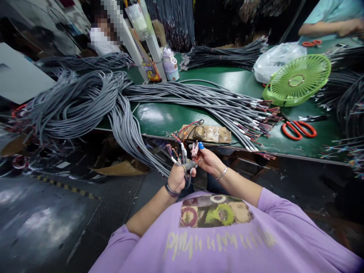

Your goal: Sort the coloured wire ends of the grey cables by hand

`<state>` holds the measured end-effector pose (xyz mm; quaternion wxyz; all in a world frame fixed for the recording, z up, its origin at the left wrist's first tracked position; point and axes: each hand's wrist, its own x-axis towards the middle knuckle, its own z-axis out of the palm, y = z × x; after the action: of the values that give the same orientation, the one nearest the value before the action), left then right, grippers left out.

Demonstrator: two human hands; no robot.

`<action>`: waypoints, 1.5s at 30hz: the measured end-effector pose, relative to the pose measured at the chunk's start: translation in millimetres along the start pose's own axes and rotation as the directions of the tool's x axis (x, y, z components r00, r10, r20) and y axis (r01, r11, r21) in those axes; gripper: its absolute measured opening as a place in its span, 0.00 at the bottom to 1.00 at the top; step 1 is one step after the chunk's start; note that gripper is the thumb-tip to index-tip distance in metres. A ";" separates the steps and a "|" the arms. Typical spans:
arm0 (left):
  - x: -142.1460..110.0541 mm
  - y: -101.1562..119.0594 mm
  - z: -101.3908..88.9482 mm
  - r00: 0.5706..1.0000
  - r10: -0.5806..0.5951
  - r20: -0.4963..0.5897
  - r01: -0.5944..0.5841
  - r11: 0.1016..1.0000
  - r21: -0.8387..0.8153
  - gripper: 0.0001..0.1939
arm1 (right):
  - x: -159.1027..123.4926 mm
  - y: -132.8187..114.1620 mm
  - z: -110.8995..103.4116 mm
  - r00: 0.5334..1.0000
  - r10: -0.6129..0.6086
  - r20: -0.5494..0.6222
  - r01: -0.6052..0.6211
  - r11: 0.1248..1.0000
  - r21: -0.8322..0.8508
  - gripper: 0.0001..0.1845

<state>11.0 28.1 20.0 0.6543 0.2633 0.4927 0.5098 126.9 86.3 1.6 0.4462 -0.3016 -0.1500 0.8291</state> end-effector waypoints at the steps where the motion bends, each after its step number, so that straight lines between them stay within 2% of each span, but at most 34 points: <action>1: -0.2 0.1 0.5 1.000 0.007 0.002 -0.007 1.000 -0.002 0.11 | -0.9 -0.3 -0.6 1.000 0.010 0.010 -0.010 1.000 0.002 0.18; 7: -7.5 -1.6 0.9 0.995 0.092 0.044 -0.093 0.995 0.021 0.10 | -5.6 -5.5 -7.1 0.989 0.116 0.097 -0.117 0.993 0.009 0.26; 11: -14.0 -4.7 -1.4 0.989 0.143 0.036 -0.145 0.987 0.068 0.09 | -6.5 -9.9 -7.1 0.989 0.114 0.099 -0.113 0.994 -0.016 0.20; 15: -15.4 -6.7 -1.7 0.977 0.211 0.003 -0.210 0.973 0.094 0.11 | -7.2 -10.1 -4.9 0.998 0.048 0.047 -0.045 0.996 -0.071 0.13; 18: -13.5 -7.8 -1.4 0.975 0.222 -0.002 -0.221 0.970 0.098 0.12 | -7.3 -5.2 -5.7 0.995 -0.099 0.023 0.102 0.981 -0.167 0.17; 20: -12.0 -8.6 -1.2 0.975 0.221 0.002 -0.220 0.970 0.103 0.12 | -6.6 -1.0 -7.0 0.972 -0.237 0.002 0.230 0.941 -0.250 0.20; 22: -10.8 -9.3 -0.7 0.976 0.218 -0.003 -0.217 0.969 0.119 0.12 | -5.3 1.8 -7.6 0.958 -0.287 -0.006 0.274 0.919 -0.284 0.22; 26: -8.9 -9.8 1.6 0.977 0.211 -0.018 -0.206 0.968 0.144 0.13 | -1.5 1.8 -5.2 0.991 -0.127 0.048 0.133 0.976 -0.169 0.22; 29: -8.3 -9.5 3.2 0.978 0.207 -0.031 -0.199 0.967 0.158 0.13 | 2.3 1.1 -2.7 0.998 -0.060 0.033 0.062 0.996 -0.065 0.20; 37: -5.4 -12.2 3.2 0.980 0.186 -0.065 -0.173 0.972 0.161 0.11 | 4.1 3.2 2.7 0.994 -0.106 -0.035 0.106 0.994 0.007 0.17; 45: -8.8 -10.2 7.3 0.972 0.220 -0.083 -0.204 0.964 0.173 0.13 | 0.2 4.2 4.3 0.997 -0.073 -0.033 0.074 0.997 0.015 0.21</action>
<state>21.8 17.7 17.4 0.5463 0.3409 0.5343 0.5476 121.4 84.2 2.7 0.4812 -0.3055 -0.1469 0.8084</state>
